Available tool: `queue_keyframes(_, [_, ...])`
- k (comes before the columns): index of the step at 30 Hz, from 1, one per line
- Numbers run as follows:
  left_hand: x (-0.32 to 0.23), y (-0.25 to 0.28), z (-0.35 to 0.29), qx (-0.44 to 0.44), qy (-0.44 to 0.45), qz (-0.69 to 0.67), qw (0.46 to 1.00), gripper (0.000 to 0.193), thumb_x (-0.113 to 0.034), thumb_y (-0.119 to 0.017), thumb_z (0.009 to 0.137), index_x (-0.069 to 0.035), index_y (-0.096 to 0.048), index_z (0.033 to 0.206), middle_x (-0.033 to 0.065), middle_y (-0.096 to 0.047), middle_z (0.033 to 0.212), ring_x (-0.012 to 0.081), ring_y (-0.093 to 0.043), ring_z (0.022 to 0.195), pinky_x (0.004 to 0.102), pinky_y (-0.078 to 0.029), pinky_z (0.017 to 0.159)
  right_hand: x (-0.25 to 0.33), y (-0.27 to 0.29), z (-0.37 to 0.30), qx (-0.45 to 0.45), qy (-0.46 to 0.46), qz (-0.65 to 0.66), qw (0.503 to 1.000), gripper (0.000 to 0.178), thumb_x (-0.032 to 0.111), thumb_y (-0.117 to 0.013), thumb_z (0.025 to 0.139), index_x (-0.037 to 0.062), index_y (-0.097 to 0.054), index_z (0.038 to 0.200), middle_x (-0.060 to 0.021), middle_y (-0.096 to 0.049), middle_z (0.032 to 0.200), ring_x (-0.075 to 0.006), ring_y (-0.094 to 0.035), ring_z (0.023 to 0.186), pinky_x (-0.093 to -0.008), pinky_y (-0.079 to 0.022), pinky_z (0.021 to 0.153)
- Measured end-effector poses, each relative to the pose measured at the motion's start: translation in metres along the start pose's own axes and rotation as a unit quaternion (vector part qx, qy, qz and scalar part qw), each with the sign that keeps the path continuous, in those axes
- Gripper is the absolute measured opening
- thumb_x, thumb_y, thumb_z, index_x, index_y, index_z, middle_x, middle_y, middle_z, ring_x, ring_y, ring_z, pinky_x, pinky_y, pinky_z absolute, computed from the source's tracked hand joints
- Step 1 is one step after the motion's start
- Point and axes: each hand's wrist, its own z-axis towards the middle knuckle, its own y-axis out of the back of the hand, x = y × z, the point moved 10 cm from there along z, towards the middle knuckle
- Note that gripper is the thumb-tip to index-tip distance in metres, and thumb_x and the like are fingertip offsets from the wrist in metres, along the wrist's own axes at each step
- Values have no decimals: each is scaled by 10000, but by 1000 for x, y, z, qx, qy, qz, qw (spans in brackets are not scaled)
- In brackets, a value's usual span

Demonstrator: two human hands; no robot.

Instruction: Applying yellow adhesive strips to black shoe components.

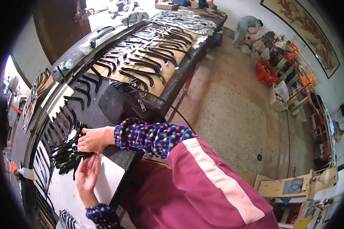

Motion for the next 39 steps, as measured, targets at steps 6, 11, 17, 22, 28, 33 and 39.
queue_keyframes(6, [-93,52,-143,-125,-245,443,853,446,-235,-440,1069,-14,-489,1453,167,-573,1417,284,-518,1331,405,-429,1097,8,11,-6,-87,-37,-1,995,409,151,-568,895,-15,-571,1269,-205,-564,1401,-291,-497,1362,-560,-371,1023])
queue_keyframes(11, [-230,175,-287,-327,-382,695,514,458,-265,-499,1030,-86,-523,1451,161,-529,1465,327,-454,1355,470,-336,1104,70,48,17,-210,-19,155,965,426,100,-523,903,-46,-545,1303,-253,-561,1371,-322,-520,1325,-511,-379,1036])
queue_keyframes(17, [-245,248,-335,-370,-393,730,419,426,-215,-408,1072,36,-555,1384,181,-583,1400,296,-516,1329,380,-370,1138,170,29,79,-190,87,356,911,407,30,-558,859,-11,-566,1264,-178,-670,1123,-311,-638,1111,-429,-463,993])
queue_keyframes(22, [-226,195,-360,-386,-476,637,468,323,-162,-679,917,15,-668,1187,172,-692,1188,299,-638,1117,366,-467,995,216,13,140,-56,70,373,924,342,39,-607,929,40,-552,1266,-179,-676,1122,-355,-635,1084,-430,-464,965])
queue_keyframes(28, [-217,165,-362,-429,-464,654,417,324,-139,-679,901,-9,-624,1192,185,-681,1125,379,-615,1080,418,-479,955,264,9,201,-112,143,300,936,372,186,-584,996,26,-486,1317,-181,-541,1432,-320,-457,1392,-451,-404,1045])
queue_keyframes(33, [-211,179,-343,-394,-354,760,376,551,-117,-586,960,-52,-406,1477,239,-586,1319,428,-550,1193,455,-434,1037,292,-24,200,-102,176,253,946,384,222,-596,988,26,-525,1310,-152,-513,1471,-290,-421,1426,-467,-365,1079])
queue_keyframes(39, [-217,176,-337,-307,-317,804,399,613,-77,-576,941,-64,-370,1518,238,-575,1314,423,-539,1201,450,-428,1051,292,-23,196,-139,169,224,950,358,229,-607,980,23,-578,1272,-138,-528,1461,-268,-429,1425,-475,-360,1075])
